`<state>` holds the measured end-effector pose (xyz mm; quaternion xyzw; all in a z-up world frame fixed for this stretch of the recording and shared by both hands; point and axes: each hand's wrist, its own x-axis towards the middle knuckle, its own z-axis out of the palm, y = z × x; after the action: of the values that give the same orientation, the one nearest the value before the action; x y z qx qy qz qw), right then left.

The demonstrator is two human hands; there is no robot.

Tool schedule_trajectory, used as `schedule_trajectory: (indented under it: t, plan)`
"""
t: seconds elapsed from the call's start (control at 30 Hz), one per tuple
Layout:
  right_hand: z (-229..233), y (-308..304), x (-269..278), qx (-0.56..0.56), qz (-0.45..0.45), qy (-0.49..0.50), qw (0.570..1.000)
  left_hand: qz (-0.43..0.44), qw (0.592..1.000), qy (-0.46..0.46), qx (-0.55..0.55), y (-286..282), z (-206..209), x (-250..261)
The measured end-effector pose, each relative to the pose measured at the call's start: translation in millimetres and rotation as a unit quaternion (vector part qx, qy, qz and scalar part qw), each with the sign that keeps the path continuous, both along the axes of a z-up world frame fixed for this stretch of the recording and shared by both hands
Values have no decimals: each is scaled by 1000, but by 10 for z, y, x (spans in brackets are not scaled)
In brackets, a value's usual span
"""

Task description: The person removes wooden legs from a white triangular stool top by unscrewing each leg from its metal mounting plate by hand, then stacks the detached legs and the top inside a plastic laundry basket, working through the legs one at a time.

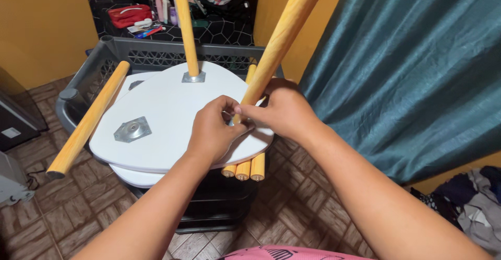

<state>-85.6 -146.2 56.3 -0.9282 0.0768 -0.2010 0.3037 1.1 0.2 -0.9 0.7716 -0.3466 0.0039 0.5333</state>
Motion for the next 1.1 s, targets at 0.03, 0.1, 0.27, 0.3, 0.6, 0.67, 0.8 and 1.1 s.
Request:
schedule_trajectory:
  t: [0.03, 0.1, 0.27, 0.3, 0.6, 0.67, 0.8, 1.1]
  plan:
    - [8, 20, 10, -7, -19, 5, 1000, -4, 1000, 2, -5, -2, -9, 9]
    - [16, 62, 25, -5, 2, -49, 999, -10, 1000, 4, -5, 5, -39, 27]
    - [52, 148, 61, -43, -79, -30, 996, -15, 1000, 12, 8, 11, -81, 48]
    - [40, 167, 52, -59, -99, -25, 993, -12, 1000, -3, 7, 11, -89, 38]
    - [18, 109, 31, 52, 78, -89, 992, -64, 998, -17, 5, 100, -51, 63]
    - [24, 70, 35, 58, 34, -18, 998, -66, 997, 37, 32, 81, -56, 66]
    - [33, 97, 83, 34, -23, 15, 999, -32, 999, 16, -16, 44, -67, 74]
    - [8, -82, 119, 119, 87, -20, 989, -71, 997, 28, 27, 90, -20, 56]
